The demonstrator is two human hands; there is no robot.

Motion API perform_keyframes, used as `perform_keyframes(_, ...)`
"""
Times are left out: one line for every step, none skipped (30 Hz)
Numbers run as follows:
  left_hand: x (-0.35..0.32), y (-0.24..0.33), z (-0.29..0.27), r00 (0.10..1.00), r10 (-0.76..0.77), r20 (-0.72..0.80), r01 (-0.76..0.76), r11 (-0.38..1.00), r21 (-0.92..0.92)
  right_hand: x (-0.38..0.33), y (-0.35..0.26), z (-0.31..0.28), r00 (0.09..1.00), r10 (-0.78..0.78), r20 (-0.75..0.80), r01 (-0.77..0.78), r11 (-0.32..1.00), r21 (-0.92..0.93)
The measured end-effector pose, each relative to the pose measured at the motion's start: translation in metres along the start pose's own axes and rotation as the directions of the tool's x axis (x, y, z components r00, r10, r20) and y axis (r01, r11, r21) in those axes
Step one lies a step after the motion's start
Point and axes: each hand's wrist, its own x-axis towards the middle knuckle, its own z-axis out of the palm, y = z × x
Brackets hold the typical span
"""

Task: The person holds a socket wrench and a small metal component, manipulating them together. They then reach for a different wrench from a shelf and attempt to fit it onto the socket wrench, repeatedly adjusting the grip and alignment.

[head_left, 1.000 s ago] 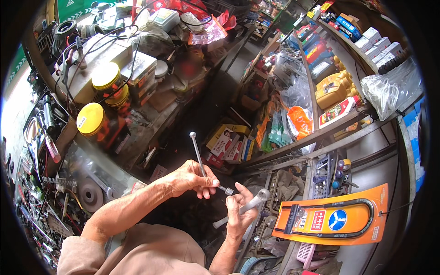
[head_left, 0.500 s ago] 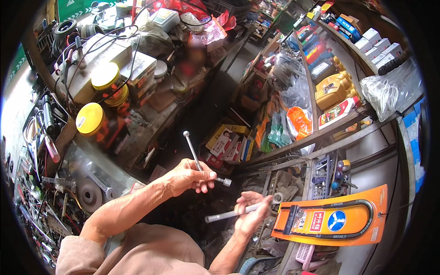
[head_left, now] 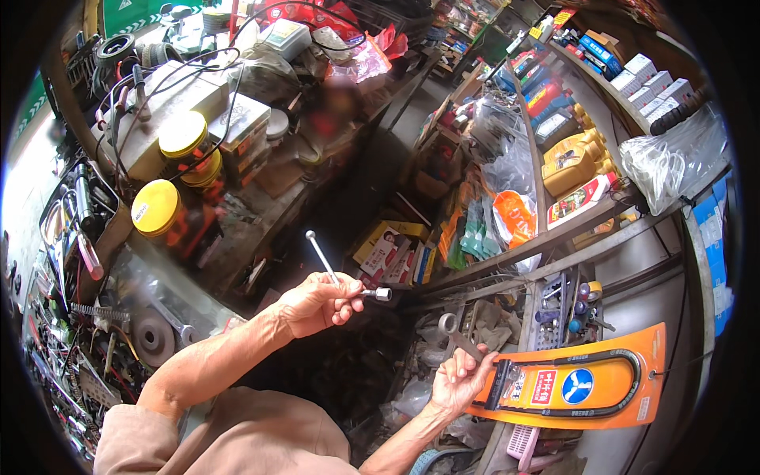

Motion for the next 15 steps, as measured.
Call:
perform_keyframes(0.000, 0.000, -0.001, 1.000, -0.007, 0.029, 0.007, 1.000, -0.004, 0.001, 0.002, 0.002, 1.000, 0.013, 0.002, -0.013, 0.999, 0.048)
perform_keyframes(0.000, 0.000, -0.001, 0.998, -0.031, 0.054, 0.032, 0.999, -0.021, 0.000, 0.006, 0.005, 0.999, 0.039, 0.032, -0.041, 0.998, 0.046)
perform_keyframes(0.000, -0.001, -0.002, 0.997, -0.029, 0.077, 0.030, 0.999, -0.016, 0.000, 0.010, 0.003, 0.999, 0.038, 0.012, -0.038, 0.999, 0.013)
perform_keyframes(0.000, -0.003, -0.002, 0.995, -0.027, 0.099, 0.028, 1.000, -0.012, 0.000, 0.014, 0.004, 0.998, 0.056, 0.031, -0.056, 0.998, 0.006)
perform_keyframes(-0.001, -0.002, -0.003, 0.993, -0.021, 0.119, 0.022, 1.000, -0.008, 0.000, 0.019, 0.005, 0.996, 0.078, 0.050, -0.078, 0.997, -0.001)
perform_keyframes(-0.002, -0.001, -0.002, 0.991, -0.021, 0.132, 0.021, 1.000, -0.002, 0.001, 0.022, 0.003, 0.993, 0.098, 0.069, -0.099, 0.995, 0.010)
perform_keyframes(-0.002, -0.001, -0.001, 0.991, -0.017, 0.134, 0.019, 1.000, -0.013, 0.000, 0.022, 0.004, 0.993, 0.091, 0.076, -0.094, 0.995, 0.035)
perform_keyframes(-0.003, -0.001, 0.000, 0.990, -0.010, 0.137, 0.013, 1.000, -0.026, -0.002, 0.022, 0.007, 0.993, 0.086, 0.085, -0.091, 0.994, 0.059)
perform_keyframes(-0.004, 0.000, 0.000, 0.990, -0.003, 0.140, 0.008, 0.999, -0.038, -0.002, 0.023, 0.008, 0.992, 0.080, 0.093, -0.088, 0.993, 0.082)
perform_keyframes(-0.003, 0.000, -0.001, 0.992, 0.002, 0.125, 0.003, 0.999, -0.040, -0.002, 0.022, 0.007, 0.983, 0.064, 0.174, -0.079, 0.994, 0.080)
perform_keyframes(-0.003, 0.001, -0.001, 0.995, -0.006, 0.103, 0.011, 0.999, -0.040, -0.002, 0.020, 0.009, 0.959, 0.043, 0.281, -0.068, 0.995, 0.079)
perform_keyframes(-0.003, 0.001, -0.001, 0.997, -0.016, 0.082, 0.019, 0.999, -0.040, -0.005, 0.020, 0.012, 0.952, 0.034, 0.305, -0.069, 0.992, 0.105)
perform_keyframes(-0.002, 0.002, -0.001, 0.998, -0.025, 0.060, 0.027, 0.999, -0.040, -0.008, 0.019, 0.016, 0.944, 0.024, 0.328, -0.070, 0.989, 0.130)
perform_keyframes(-0.002, 0.001, -0.001, 0.998, -0.023, 0.061, 0.026, 0.999, -0.042, -0.009, 0.019, 0.017, 0.944, 0.027, 0.328, -0.075, 0.988, 0.135)
perform_keyframes(-0.002, 0.001, -0.001, 0.998, -0.021, 0.062, 0.024, 0.999, -0.045, -0.010, 0.019, 0.017, 0.944, 0.030, 0.329, -0.080, 0.987, 0.139)
